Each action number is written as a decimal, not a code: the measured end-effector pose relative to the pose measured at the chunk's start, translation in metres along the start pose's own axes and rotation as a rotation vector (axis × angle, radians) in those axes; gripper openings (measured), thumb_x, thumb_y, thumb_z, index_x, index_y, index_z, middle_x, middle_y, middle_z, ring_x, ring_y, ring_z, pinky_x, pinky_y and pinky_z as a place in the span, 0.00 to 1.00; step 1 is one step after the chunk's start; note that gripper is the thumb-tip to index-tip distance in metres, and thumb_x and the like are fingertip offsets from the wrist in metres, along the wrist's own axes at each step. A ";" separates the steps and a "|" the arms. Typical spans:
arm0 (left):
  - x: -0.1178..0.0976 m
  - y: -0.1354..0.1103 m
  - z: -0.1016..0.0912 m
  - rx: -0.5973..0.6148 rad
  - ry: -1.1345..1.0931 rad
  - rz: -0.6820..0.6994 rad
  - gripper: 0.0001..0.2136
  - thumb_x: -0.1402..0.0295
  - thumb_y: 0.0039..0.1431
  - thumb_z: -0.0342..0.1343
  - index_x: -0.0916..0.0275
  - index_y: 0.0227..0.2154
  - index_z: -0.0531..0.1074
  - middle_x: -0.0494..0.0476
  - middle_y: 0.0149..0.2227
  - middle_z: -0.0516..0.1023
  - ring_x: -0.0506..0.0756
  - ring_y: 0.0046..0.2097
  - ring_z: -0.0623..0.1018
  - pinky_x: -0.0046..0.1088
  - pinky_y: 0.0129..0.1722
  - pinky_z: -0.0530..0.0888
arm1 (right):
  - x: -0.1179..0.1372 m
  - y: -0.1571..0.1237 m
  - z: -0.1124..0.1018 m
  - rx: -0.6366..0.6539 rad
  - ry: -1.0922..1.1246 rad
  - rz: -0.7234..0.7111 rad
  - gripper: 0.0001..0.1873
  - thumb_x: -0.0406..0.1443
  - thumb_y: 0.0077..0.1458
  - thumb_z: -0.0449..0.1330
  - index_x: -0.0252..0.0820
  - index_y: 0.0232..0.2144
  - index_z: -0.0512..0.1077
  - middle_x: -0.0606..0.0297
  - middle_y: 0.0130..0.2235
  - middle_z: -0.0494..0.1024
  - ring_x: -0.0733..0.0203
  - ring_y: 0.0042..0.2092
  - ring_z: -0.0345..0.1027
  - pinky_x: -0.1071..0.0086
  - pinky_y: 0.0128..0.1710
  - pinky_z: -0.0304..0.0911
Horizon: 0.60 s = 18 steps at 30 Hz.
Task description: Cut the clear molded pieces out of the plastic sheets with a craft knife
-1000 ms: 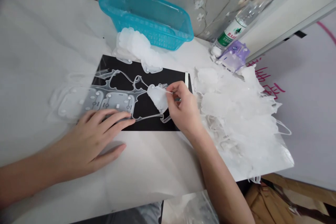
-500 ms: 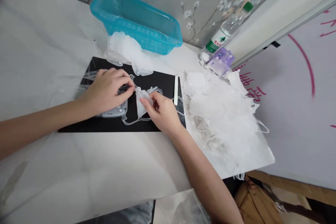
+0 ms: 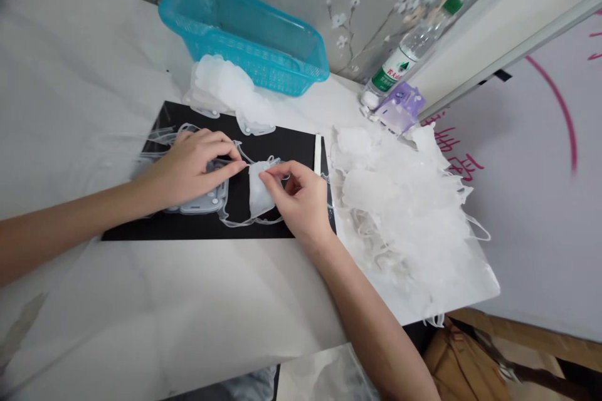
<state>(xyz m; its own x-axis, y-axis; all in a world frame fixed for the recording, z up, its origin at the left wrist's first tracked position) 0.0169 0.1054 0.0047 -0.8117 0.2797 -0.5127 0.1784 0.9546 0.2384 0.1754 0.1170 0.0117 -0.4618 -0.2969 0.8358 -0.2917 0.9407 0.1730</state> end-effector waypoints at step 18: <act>0.004 0.000 0.002 0.038 0.030 -0.057 0.10 0.63 0.53 0.48 0.61 0.23 0.69 0.53 0.35 0.73 0.57 0.43 0.69 0.42 0.47 0.59 | -0.020 -0.002 -0.025 0.475 -0.007 0.470 0.10 0.38 0.41 0.61 0.39 0.28 0.67 0.69 0.21 0.67 0.70 0.21 0.57 0.76 0.16 0.55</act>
<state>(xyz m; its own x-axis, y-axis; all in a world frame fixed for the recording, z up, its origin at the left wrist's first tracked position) 0.0146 0.1066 0.0004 -0.8371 0.2226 -0.4997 0.1524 0.9722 0.1778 0.2064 0.1256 0.0078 -0.6350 0.1248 0.7623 -0.3941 0.7964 -0.4587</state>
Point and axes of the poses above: each hand's wrist, its own y-axis towards the middle knuckle, its own z-axis out of the palm, x = y × z, the point moved 7 cm from there along y, towards the middle knuckle
